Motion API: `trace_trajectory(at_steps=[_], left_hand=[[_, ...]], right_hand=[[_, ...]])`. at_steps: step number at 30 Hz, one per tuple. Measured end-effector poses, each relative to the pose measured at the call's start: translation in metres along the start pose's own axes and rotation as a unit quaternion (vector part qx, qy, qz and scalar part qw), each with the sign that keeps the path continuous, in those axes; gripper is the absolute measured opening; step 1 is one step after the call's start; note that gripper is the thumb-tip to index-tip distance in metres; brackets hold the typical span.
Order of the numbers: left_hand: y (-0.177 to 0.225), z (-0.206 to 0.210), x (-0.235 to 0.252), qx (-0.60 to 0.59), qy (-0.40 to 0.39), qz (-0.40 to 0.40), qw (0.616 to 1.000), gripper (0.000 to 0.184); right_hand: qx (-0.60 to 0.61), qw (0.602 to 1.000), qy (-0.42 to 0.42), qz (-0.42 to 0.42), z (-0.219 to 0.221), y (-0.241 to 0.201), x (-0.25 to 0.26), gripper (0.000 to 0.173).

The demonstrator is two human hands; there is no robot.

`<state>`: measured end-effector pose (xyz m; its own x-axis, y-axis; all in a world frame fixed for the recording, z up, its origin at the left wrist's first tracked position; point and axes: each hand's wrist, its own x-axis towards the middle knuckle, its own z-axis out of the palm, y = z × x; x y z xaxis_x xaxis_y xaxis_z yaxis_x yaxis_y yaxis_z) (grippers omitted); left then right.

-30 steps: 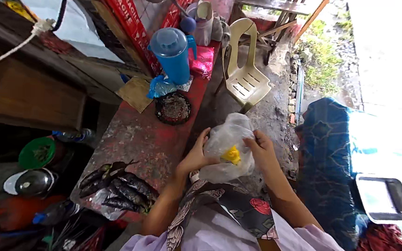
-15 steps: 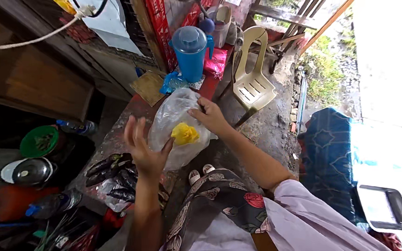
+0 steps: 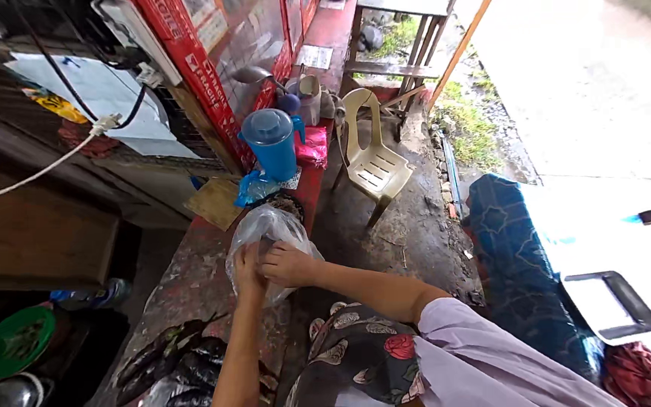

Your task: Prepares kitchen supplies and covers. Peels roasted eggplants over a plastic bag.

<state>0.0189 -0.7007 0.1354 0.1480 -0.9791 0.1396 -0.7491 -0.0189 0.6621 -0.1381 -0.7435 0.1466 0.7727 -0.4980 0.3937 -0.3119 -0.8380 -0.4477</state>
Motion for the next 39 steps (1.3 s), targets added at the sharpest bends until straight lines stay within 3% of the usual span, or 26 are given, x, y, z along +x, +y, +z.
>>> trace_trajectory(at_steps=[2, 4, 5, 8, 12, 16, 20, 22, 25, 28, 30, 35, 39], left_hand=[[-0.002, -0.011, 0.017, 0.053, -0.051, -0.084, 0.994, 0.073], [-0.003, -0.022, 0.034, 0.084, -0.06, -0.152, 0.983, 0.088], [-0.004, -0.026, 0.039, 0.087, -0.058, -0.174, 0.979, 0.091], [-0.009, -0.033, 0.044, 0.067, -0.064, -0.185, 0.978, 0.085], [0.002, -0.032, 0.046, 0.041, -0.079, -0.146, 0.985, 0.038], [0.015, -0.025, 0.024, -0.009, -0.04, -0.127, 0.991, 0.028], [0.049, -0.019, -0.037, -0.055, 0.045, -0.084, 0.994, 0.025], [0.069, -0.017, -0.073, -0.069, 0.03, -0.079, 0.994, 0.025], [0.085, -0.014, -0.123, -0.085, -0.001, -0.095, 0.992, 0.023], [0.076, -0.01, -0.156, -0.1, 0.036, -0.139, 0.985, 0.02], [0.067, -0.01, -0.175, -0.084, 0.091, -0.165, 0.978, 0.018], [0.058, -0.022, -0.217, -0.069, 0.185, -0.226, 0.954, 0.017], [0.031, -0.036, -0.245, -0.05, 0.235, -0.301, 0.923, 0.019]], right_hand=[[-0.004, 0.986, -0.152, 0.065, 0.007, 0.01, -0.007, 0.035], [-0.003, 0.939, -0.305, 0.156, -0.009, 0.016, -0.004, 0.035], [0.0, 0.925, -0.336, 0.18, -0.012, 0.02, -0.006, 0.034], [-0.015, 0.966, -0.219, 0.137, 0.021, 0.041, -0.026, 0.025], [0.083, 0.966, -0.212, 0.125, -0.004, 0.042, -0.009, 0.032], [0.107, 0.983, -0.12, 0.09, 0.009, 0.049, -0.013, 0.029], [0.099, 0.981, -0.12, 0.112, 0.008, 0.042, 0.001, 0.033], [0.065, 0.978, -0.157, 0.124, 0.014, 0.044, 0.013, 0.045], [-0.005, 0.952, -0.29, 0.095, 0.025, 0.044, 0.021, 0.078], [-0.07, 0.914, -0.4, 0.028, 0.038, 0.044, 0.025, 0.098], [-0.082, 0.914, -0.396, -0.021, 0.039, 0.042, 0.032, 0.103], [-0.075, 0.944, -0.299, -0.116, 0.035, 0.026, 0.057, 0.096], [-0.032, 0.94, -0.332, -0.077, 0.033, 0.006, 0.059, 0.066]])
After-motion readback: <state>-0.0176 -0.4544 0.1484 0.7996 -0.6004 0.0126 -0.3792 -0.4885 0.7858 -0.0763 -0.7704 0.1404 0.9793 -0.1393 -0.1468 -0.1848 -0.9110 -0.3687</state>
